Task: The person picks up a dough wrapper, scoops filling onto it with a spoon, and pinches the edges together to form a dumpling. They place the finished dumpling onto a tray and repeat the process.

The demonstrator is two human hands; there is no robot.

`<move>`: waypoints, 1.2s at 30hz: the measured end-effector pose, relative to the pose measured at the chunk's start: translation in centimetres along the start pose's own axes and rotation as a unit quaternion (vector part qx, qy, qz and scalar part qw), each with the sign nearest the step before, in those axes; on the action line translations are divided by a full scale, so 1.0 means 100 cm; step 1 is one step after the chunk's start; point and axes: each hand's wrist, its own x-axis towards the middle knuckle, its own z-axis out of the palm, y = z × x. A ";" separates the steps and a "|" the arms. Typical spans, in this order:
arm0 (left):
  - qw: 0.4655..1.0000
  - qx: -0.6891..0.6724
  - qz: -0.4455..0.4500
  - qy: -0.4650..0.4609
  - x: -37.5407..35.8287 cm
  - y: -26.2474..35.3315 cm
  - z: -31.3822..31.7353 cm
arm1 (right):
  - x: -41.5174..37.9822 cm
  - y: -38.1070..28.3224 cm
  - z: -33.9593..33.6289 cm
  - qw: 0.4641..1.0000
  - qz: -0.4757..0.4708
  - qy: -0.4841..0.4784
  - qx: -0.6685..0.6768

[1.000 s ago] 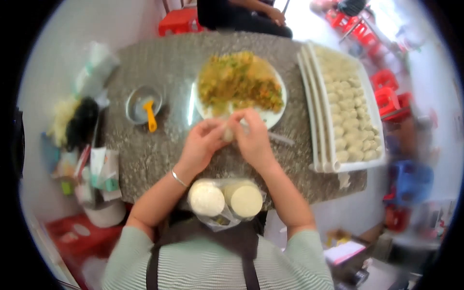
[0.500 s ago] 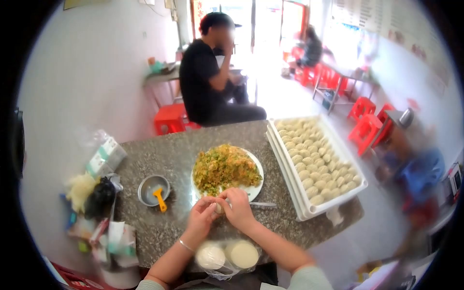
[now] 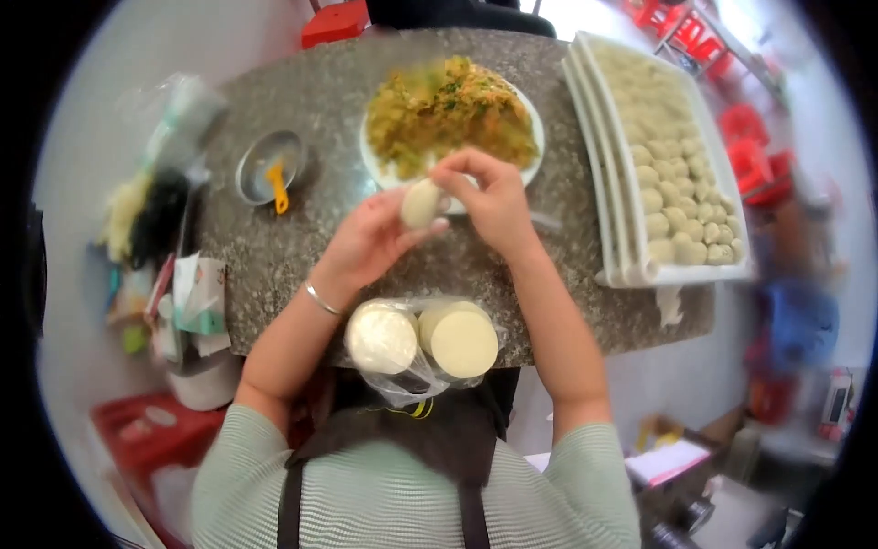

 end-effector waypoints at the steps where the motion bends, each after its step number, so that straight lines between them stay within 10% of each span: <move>1: 1.000 -0.009 0.011 0.002 -0.002 -0.002 0.001 | -0.002 0.000 0.001 1.000 0.021 0.015 -0.015; 12: 0.962 0.220 0.131 0.094 0.003 -0.010 -0.001 | -0.006 0.003 0.023 0.982 -0.024 0.008 -0.189; 26: 0.991 0.094 0.082 0.054 0.000 -0.007 -0.008 | -0.026 -0.072 -0.024 0.997 0.001 0.035 -0.063; 31: 0.989 0.099 0.103 0.030 0.000 -0.006 0.001 | -0.050 -0.111 -0.098 0.986 0.032 0.045 -0.155; 36: 0.989 0.101 0.108 0.027 0.001 -0.008 -0.001 | -0.061 -0.118 -0.229 0.923 0.030 0.264 -0.279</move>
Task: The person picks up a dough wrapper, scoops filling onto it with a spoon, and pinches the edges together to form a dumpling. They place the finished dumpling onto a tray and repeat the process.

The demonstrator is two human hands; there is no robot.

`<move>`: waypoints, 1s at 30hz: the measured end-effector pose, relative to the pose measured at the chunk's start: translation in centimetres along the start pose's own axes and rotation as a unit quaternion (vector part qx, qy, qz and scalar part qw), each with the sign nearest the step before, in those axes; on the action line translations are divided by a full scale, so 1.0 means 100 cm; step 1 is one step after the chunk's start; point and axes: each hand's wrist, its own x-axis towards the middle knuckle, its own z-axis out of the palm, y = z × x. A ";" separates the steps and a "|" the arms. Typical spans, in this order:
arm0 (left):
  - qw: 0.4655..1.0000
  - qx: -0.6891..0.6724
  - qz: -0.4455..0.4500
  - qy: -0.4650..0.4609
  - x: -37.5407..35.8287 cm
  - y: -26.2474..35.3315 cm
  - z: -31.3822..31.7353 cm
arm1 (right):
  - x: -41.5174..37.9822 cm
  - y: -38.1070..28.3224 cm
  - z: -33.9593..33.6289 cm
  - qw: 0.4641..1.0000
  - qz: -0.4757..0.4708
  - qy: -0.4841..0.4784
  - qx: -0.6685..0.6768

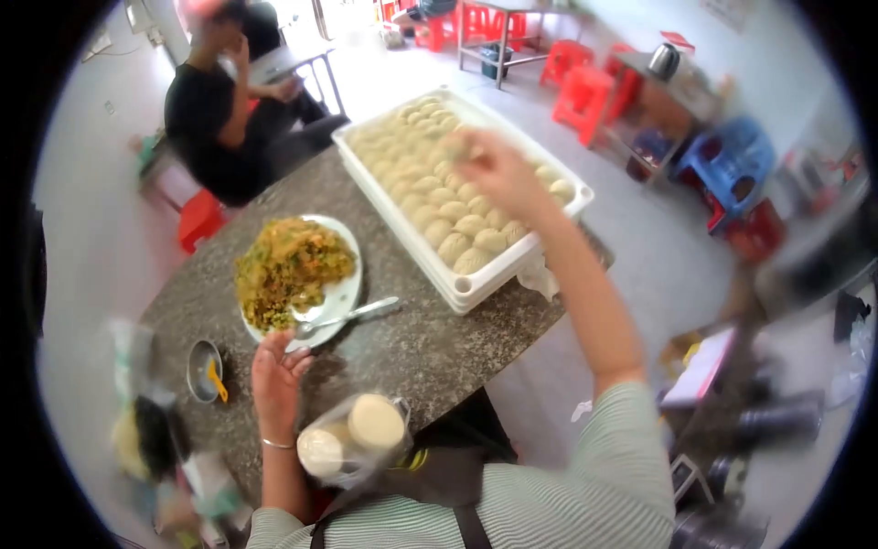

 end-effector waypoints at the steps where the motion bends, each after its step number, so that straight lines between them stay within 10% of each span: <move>1: 1.000 0.002 -0.004 0.001 0.000 0.000 -0.001 | 0.012 0.013 -0.022 0.998 -0.032 0.038 -0.038; 7: 1.000 0.002 -0.003 0.015 0.001 0.000 -0.009 | 0.041 0.068 -0.079 0.914 0.041 -0.060 -0.399; 18: 1.000 0.001 -0.002 0.012 0.000 0.004 -0.009 | 0.048 0.052 -0.073 0.959 0.209 -0.080 -0.174; 27: 0.994 0.098 -0.053 -0.007 -0.008 0.014 0.006 | 0.027 0.032 -0.050 0.961 0.143 0.064 -0.229; 30: 0.961 0.244 -0.075 -0.106 -0.017 0.024 0.021 | 0.034 0.085 -0.052 0.957 -0.149 0.099 -0.229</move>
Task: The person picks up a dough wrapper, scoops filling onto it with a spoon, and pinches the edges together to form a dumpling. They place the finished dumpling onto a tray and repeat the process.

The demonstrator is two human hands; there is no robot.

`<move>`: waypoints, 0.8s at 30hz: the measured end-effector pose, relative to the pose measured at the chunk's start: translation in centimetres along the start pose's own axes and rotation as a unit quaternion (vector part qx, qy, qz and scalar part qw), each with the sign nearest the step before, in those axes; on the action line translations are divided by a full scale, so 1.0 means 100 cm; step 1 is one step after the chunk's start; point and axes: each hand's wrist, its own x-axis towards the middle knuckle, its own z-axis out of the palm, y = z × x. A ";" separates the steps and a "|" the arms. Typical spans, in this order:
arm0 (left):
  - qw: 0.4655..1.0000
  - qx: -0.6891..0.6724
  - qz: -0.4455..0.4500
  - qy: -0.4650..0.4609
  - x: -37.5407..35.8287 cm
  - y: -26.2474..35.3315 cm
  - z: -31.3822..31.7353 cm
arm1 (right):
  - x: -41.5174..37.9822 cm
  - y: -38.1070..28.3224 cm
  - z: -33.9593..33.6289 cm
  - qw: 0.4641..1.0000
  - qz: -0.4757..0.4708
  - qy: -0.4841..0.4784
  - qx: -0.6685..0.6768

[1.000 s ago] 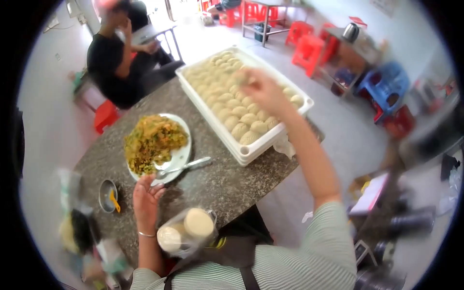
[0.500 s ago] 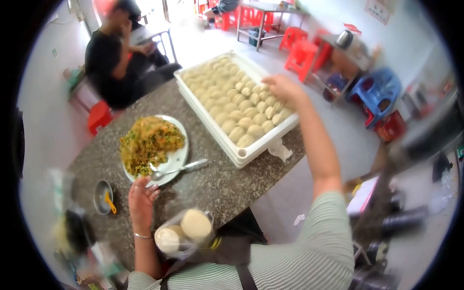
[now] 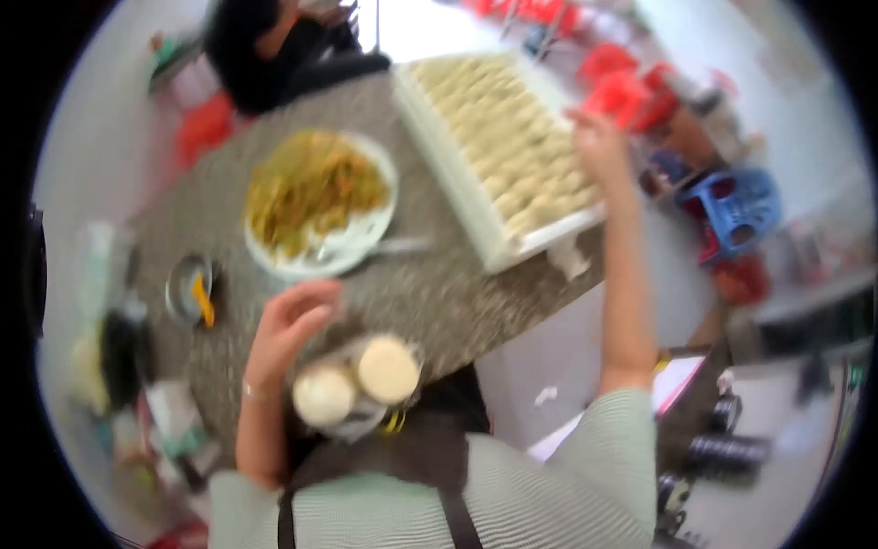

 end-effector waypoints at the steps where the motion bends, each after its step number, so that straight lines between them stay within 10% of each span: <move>1: 0.996 0.076 0.030 -0.035 -0.002 -0.004 0.001 | -0.014 -0.070 -0.002 0.997 0.057 -0.042 0.027; 9: 0.917 0.372 0.091 -0.108 -0.031 0.010 0.017 | -0.170 -0.264 0.067 0.929 -0.073 -0.341 0.127; 19: 0.901 0.421 0.071 -0.074 -0.045 0.012 0.029 | -0.212 -0.274 0.076 0.973 -0.104 -0.188 0.081; 24: 0.940 0.278 0.164 -0.111 -0.042 0.016 0.024 | -0.189 -0.279 0.065 0.913 -0.075 -0.284 0.283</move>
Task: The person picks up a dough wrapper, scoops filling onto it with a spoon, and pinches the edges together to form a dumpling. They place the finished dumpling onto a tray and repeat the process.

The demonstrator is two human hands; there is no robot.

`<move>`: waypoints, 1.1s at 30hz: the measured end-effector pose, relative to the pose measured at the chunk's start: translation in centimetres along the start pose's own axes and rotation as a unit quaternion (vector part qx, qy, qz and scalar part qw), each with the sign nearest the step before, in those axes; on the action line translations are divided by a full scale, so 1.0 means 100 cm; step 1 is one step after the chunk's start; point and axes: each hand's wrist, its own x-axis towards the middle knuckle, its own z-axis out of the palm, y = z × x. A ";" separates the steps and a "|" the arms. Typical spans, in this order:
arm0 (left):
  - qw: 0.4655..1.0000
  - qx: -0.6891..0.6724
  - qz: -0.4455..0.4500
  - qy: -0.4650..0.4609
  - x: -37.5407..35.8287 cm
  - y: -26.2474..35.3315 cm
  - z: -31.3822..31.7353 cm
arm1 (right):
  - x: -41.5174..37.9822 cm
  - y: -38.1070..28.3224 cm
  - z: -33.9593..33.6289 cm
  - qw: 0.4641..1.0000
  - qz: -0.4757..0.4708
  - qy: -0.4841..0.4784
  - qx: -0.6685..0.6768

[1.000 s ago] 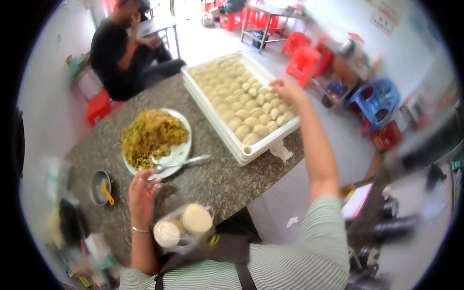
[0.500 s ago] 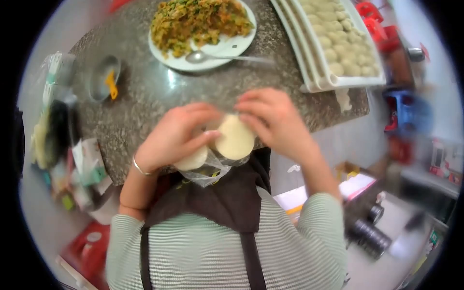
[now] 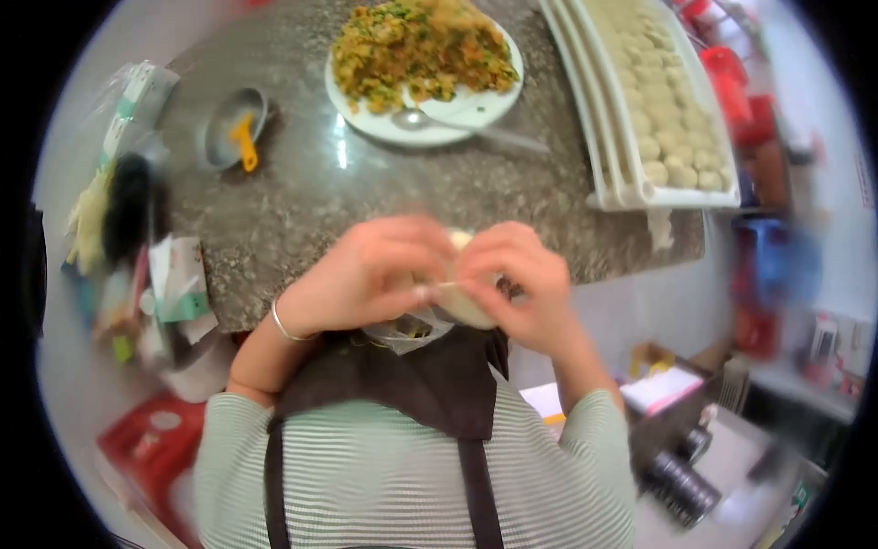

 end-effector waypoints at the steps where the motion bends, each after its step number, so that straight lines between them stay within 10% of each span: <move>1: 0.994 -0.106 -0.032 -0.023 0.001 0.011 -0.006 | 0.010 0.004 -0.007 0.997 0.026 0.035 0.057; 7: 0.841 -0.500 -0.126 0.163 -0.010 0.003 -0.016 | 0.077 0.093 -0.020 0.962 -0.023 0.036 -0.269; 15: 0.620 -0.661 -0.185 0.381 -0.042 -0.059 -0.008 | 0.091 0.081 -0.008 0.989 0.056 -0.059 -0.124; 20: 0.615 -0.661 -0.213 0.373 -0.029 -0.070 -0.002 | 0.116 0.082 0.020 0.985 -0.015 -0.013 -0.172; 33: 0.623 -0.697 -0.122 0.333 0.005 -0.080 -0.015 | 0.061 0.061 0.036 0.984 0.176 -0.024 0.024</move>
